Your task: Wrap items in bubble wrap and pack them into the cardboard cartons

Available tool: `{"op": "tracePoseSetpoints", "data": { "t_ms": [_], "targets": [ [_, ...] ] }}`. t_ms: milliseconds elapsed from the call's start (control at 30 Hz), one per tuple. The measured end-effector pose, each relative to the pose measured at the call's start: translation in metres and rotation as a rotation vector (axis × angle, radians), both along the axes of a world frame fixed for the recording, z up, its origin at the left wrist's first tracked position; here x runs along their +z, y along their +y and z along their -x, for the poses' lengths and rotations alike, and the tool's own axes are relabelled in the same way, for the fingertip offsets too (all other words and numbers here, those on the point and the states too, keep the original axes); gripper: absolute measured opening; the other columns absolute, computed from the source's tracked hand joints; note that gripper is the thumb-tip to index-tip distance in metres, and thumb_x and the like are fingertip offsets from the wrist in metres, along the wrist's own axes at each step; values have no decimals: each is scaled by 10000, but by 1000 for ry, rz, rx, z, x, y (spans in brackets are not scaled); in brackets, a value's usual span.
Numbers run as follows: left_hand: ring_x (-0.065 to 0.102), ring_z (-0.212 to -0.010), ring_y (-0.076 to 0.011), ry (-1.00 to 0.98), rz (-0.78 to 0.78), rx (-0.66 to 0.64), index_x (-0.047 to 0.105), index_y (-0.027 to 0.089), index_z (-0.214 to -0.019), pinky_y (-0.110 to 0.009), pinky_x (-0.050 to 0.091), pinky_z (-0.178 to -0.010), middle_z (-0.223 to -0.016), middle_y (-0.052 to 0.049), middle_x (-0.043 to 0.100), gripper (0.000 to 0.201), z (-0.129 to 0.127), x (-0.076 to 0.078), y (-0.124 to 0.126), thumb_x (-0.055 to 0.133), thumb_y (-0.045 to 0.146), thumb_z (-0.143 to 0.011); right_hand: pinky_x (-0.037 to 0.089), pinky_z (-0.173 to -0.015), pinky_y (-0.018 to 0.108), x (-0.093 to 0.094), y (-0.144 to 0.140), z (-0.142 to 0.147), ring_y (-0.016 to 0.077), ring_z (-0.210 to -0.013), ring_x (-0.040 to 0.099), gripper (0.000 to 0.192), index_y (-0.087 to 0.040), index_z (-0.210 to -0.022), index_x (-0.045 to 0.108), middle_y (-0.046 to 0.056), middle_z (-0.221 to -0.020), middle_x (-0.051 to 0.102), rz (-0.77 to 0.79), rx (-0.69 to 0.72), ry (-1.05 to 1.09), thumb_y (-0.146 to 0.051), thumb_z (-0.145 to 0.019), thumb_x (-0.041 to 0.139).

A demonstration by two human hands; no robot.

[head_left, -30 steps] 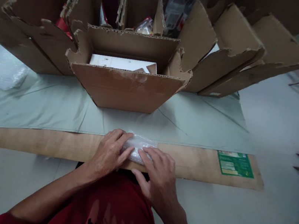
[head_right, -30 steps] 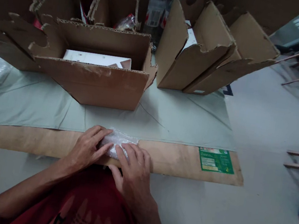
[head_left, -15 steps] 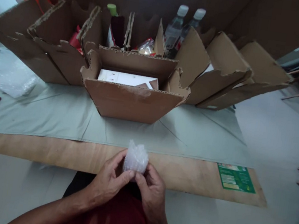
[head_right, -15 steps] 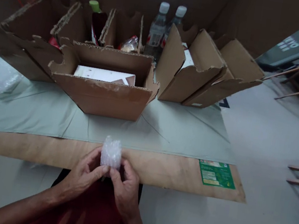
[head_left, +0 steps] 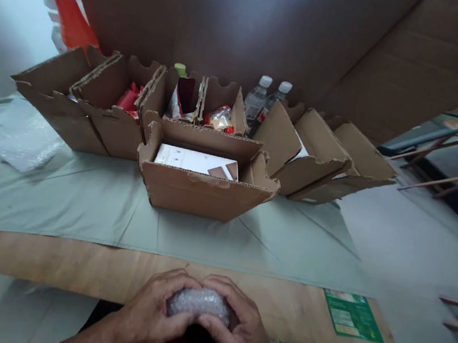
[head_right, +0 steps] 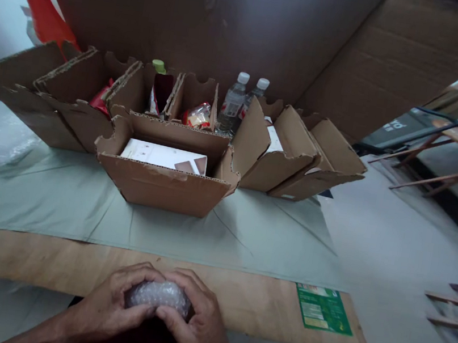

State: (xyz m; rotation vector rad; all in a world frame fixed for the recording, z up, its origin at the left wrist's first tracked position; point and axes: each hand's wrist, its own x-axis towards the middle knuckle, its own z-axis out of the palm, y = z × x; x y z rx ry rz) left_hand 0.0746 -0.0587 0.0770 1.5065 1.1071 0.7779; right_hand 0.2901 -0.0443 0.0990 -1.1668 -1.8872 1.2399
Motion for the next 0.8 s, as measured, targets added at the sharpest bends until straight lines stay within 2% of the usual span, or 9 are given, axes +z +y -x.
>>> {"op": "tracePoseSetpoints", "data": {
  "t_ms": [100, 200, 333, 400, 500, 600, 667, 700, 800],
  "targets": [
    [690, -984, -215, -55, 188, 7, 719, 222, -1184, -278, 536, -853, -1117, -49, 747, 408, 10, 8, 4, 712, 278, -780, 582, -816, 255, 0, 2, 3, 194, -892, 732, 184, -254, -1038, 747, 41, -980, 766, 13, -109, 19, -312, -869, 706],
    [678, -931, -207, -112, 264, -7, 714, 199, -1204, -263, 535, -791, -1069, -52, 746, 401, 18, 14, 9, 658, 316, -825, 574, -715, 248, -1, 1, 3, 187, -809, 716, 201, -238, -1017, 731, 47, -962, 752, 106, -211, 13, -368, -868, 695],
    [679, -902, -205, -125, 252, 7, 749, 174, -1097, -262, 528, -791, -988, -57, 760, 305, 25, 14, 13, 621, 348, -881, 590, -837, 303, 4, 4, 4, 239, -984, 722, 420, -239, -1148, 716, 83, -1144, 745, 206, -93, 4, -398, -765, 779],
    [692, -928, -212, -156, 229, 9, 747, 175, -1100, -265, 538, -814, -1014, -65, 766, 315, 30, 10, 14, 647, 377, -881, 594, -822, 302, 15, 10, 2, 226, -921, 729, 384, -241, -1138, 728, 68, -1069, 764, 188, -44, -64, -371, -778, 769],
    [715, -996, -229, -229, 141, 51, 686, 185, -1249, -290, 567, -872, -1100, -90, 759, 438, 40, -3, 13, 676, 427, -884, 602, -709, 281, 45, 23, -8, 211, -791, 732, 264, -272, -1049, 762, 41, -944, 781, 59, -101, -144, -364, -802, 772],
    [735, -1019, -221, -207, -32, 168, 619, 203, -1346, -321, 580, -928, -1112, -97, 762, 468, 47, -16, 14, 659, 359, -907, 595, -628, 310, 89, 43, -19, 234, -774, 725, 255, -352, -1009, 772, 34, -976, 785, -199, -424, -142, -410, -768, 831],
    [747, -967, -202, -121, -149, 206, 653, 217, -1280, -309, 591, -894, -1047, -77, 775, 381, 48, -21, 16, 649, 263, -902, 552, -562, 327, 118, 63, -18, 226, -698, 679, 304, -372, -1024, 766, 33, -938, 770, -405, -640, -132, -429, -741, 860],
    [750, -935, -194, -79, -207, 210, 672, 220, -1236, -300, 597, -861, -1016, -68, 777, 345, 47, -22, 17, 644, 223, -893, 534, -557, 331, 130, 76, -15, 220, -686, 658, 340, -359, -1040, 762, 34, -926, 761, -502, -690, -125, -429, -726, 872],
    [741, -837, -179, 2, -385, 205, 694, 211, -1144, -280, 596, -757, -938, -54, 773, 283, 42, -22, 20, 622, 156, -875, 529, -640, 323, 154, 123, -1, 204, -757, 649, 390, -263, -1063, 741, 38, -951, 749, -644, -617, -147, -407, -719, 854]
  ]
}}
